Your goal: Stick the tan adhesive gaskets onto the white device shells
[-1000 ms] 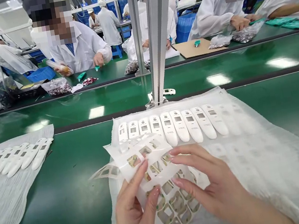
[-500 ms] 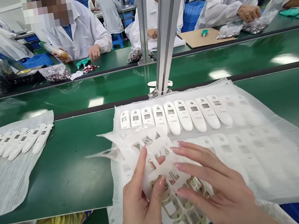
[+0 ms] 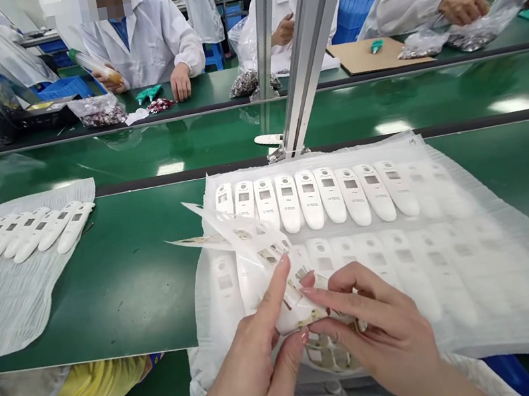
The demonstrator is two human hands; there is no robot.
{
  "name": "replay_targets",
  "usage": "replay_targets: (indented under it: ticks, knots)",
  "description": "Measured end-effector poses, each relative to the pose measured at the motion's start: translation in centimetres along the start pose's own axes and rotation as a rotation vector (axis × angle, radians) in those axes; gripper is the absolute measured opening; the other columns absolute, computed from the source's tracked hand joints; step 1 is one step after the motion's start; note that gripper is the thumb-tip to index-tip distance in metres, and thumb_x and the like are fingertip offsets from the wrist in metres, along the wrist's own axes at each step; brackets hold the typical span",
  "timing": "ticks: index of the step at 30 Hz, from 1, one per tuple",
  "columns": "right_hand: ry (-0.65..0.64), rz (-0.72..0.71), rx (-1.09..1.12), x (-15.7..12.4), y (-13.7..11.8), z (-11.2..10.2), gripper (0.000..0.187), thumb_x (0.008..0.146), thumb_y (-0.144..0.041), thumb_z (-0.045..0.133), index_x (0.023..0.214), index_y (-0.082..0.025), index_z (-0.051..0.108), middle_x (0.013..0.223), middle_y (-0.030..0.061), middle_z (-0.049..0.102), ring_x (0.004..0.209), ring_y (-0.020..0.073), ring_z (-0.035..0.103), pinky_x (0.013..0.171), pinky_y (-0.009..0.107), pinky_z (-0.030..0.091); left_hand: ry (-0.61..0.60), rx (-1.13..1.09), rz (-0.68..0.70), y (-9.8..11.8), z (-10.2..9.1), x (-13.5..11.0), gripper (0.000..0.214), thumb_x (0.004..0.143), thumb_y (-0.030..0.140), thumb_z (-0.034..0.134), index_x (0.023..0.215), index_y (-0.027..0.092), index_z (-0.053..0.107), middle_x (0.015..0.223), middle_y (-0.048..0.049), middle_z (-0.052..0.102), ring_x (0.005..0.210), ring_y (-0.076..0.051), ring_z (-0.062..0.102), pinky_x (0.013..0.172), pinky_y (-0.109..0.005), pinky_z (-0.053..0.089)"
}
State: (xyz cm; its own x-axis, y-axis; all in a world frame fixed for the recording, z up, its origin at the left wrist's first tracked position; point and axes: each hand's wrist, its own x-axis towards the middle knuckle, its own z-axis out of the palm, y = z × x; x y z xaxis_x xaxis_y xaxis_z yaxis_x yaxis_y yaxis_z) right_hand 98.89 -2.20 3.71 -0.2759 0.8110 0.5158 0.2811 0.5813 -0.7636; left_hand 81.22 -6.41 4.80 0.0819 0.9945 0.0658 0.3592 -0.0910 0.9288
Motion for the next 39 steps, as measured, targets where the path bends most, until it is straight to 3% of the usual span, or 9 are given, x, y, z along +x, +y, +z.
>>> replay_targets:
  ticks: [3, 5, 12, 16, 21, 30, 35, 39]
  knots:
    - [-0.006, 0.021, 0.042, -0.3, 0.1, -0.2, 0.043, 0.079, -0.002, 0.066, 0.114, -0.027, 0.07, 0.075, -0.0011, 0.05, 0.055, 0.0086, 0.048, 0.038, 0.02, 0.038, -0.229, 0.016, 0.003, -0.3, -0.7, 0.5, 0.064, 0.094, 0.022, 0.048, 0.15, 0.037, 0.022, 0.137, -0.0025, 0.058, 0.122, -0.023, 0.059, 0.098, -0.037, 0.053]
    - [0.005, 0.029, 0.066, -0.4, 0.2, -0.2, 0.043, 0.078, -0.002, 0.066, 0.112, -0.027, 0.071, 0.072, -0.0018, 0.049, 0.054, 0.0085, 0.047, 0.04, 0.021, 0.037, -0.247, -0.01, 0.035, -0.5, -0.7, 0.7, 0.063, 0.095, 0.018, 0.045, 0.15, 0.038, 0.02, 0.141, 0.0002, 0.055, 0.128, -0.018, 0.054, 0.106, -0.034, 0.046]
    - [-0.017, 0.005, 0.113, -0.1, -0.2, -0.6, 0.044, 0.079, 0.002, 0.061, 0.108, -0.028, 0.072, 0.077, 0.0011, 0.052, 0.06, 0.0107, 0.052, 0.042, 0.022, 0.038, -0.151, 0.11, 0.199, -0.8, 0.0, 0.5, 0.06, 0.088, 0.002, 0.042, 0.14, 0.032, 0.036, 0.13, 0.003, 0.063, 0.118, -0.007, 0.06, 0.1, -0.016, 0.046]
    - [-0.002, -0.033, -0.036, -0.4, -0.8, -0.9, 0.042, 0.076, 0.003, 0.064, 0.106, -0.025, 0.071, 0.087, 0.0047, 0.058, 0.071, 0.015, 0.059, 0.044, 0.025, 0.042, -0.135, 0.149, 0.192, -0.8, 0.0, 0.4, 0.055, 0.088, 0.004, 0.042, 0.137, 0.029, 0.04, 0.127, 0.0012, 0.065, 0.114, -0.009, 0.062, 0.098, -0.018, 0.049]
    - [0.077, -0.121, -0.241, -0.6, -2.0, -1.2, 0.045, 0.072, 0.005, 0.065, 0.103, -0.026, 0.073, 0.084, 0.0061, 0.062, 0.075, 0.02, 0.059, 0.046, 0.03, 0.046, -0.117, 0.177, 0.193, -0.5, 0.2, 0.5, 0.053, 0.088, 0.004, 0.042, 0.136, 0.027, 0.041, 0.124, 0.0009, 0.067, 0.111, -0.01, 0.065, 0.097, -0.019, 0.05]
    - [-0.037, -0.164, -0.274, -0.2, -2.8, -1.7, 0.03, 0.073, 0.003, 0.067, 0.092, -0.019, 0.069, 0.076, 0.0063, 0.067, 0.072, 0.0195, 0.062, 0.055, 0.032, 0.057, -0.083, 0.139, 0.177, -0.2, 0.2, 0.5, 0.054, 0.089, 0.004, 0.044, 0.137, 0.028, 0.04, 0.125, 0.0022, 0.067, 0.112, -0.009, 0.064, 0.098, -0.015, 0.048]
    - [-0.066, -0.16, -0.293, -0.3, -2.7, -1.4, 0.033, 0.076, 0.002, 0.063, 0.099, -0.021, 0.069, 0.085, 0.0058, 0.07, 0.082, 0.0224, 0.068, 0.064, 0.036, 0.062, -0.132, 0.027, 0.07, 0.1, -0.2, 0.2, 0.066, 0.087, 0.011, 0.055, 0.145, 0.035, 0.032, 0.139, 0.0032, 0.057, 0.126, -0.015, 0.055, 0.107, -0.026, 0.045]
    - [-0.15, -0.202, -0.341, -0.9, -2.2, -1.7, 0.032, 0.077, 0.001, 0.062, 0.102, -0.017, 0.069, 0.095, 0.0063, 0.074, 0.096, 0.0232, 0.069, 0.082, 0.036, 0.062, -0.158, -0.334, -0.008, 0.2, -0.6, 0.6, 0.068, 0.084, 0.027, 0.067, 0.145, 0.032, 0.036, 0.143, -0.0037, 0.052, 0.126, -0.028, 0.055, 0.104, -0.041, 0.05]
